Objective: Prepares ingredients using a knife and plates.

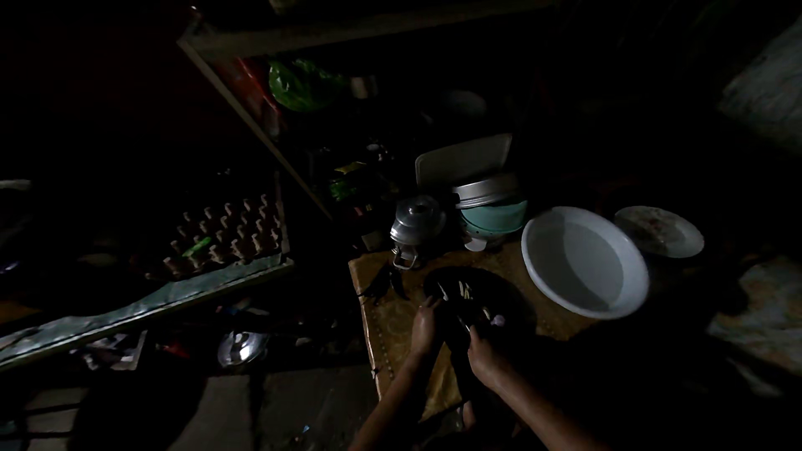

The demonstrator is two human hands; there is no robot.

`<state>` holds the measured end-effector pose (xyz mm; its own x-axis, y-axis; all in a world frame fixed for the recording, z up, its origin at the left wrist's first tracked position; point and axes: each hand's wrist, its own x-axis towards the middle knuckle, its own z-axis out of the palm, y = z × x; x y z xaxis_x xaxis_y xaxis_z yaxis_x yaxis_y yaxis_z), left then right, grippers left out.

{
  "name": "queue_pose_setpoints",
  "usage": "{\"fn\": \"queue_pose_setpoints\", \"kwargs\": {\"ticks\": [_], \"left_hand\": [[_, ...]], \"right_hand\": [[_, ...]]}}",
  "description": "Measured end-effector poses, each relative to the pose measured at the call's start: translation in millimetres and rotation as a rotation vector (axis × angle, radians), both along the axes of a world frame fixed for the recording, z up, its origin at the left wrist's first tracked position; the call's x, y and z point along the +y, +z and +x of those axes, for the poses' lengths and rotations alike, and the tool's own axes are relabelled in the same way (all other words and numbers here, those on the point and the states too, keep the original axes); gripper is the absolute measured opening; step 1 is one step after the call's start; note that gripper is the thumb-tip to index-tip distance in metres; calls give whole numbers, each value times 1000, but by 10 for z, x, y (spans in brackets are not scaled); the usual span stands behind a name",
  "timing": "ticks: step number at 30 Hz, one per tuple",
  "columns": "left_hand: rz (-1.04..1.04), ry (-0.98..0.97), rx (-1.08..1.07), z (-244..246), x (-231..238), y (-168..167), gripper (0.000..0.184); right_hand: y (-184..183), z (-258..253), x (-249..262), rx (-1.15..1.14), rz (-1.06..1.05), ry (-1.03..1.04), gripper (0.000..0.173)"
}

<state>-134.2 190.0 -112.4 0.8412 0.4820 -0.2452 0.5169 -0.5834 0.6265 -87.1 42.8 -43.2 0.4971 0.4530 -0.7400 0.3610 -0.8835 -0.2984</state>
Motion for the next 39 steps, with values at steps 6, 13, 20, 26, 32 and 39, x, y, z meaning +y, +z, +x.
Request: {"fn": "queue_pose_setpoints", "kwargs": {"ticks": [6, 13, 20, 26, 32, 39], "left_hand": [[-42, 40, 0, 3, -3, 6, 26], [-11, 27, -25, -8, -10, -17, 22], [-8, 35, -17, -3, -12, 6, 22], [12, 48, 12, -5, -50, 5, 24], [13, 28, -48, -38, -48, -19, 21], [99, -31, 11, 6, -32, 12, 24]], "right_hand": [[170, 75, -64, 37, -15, 8, 47], [67, 22, -74, 20, -26, 56, 45], [-4, 130, -39, 0, 11, 53, 46], [153, 94, -101, 50, -28, 54, 45], [-24, 43, -53, -5, -12, 74, 45], [36, 111, -173, 53, 29, 20, 45]]}}
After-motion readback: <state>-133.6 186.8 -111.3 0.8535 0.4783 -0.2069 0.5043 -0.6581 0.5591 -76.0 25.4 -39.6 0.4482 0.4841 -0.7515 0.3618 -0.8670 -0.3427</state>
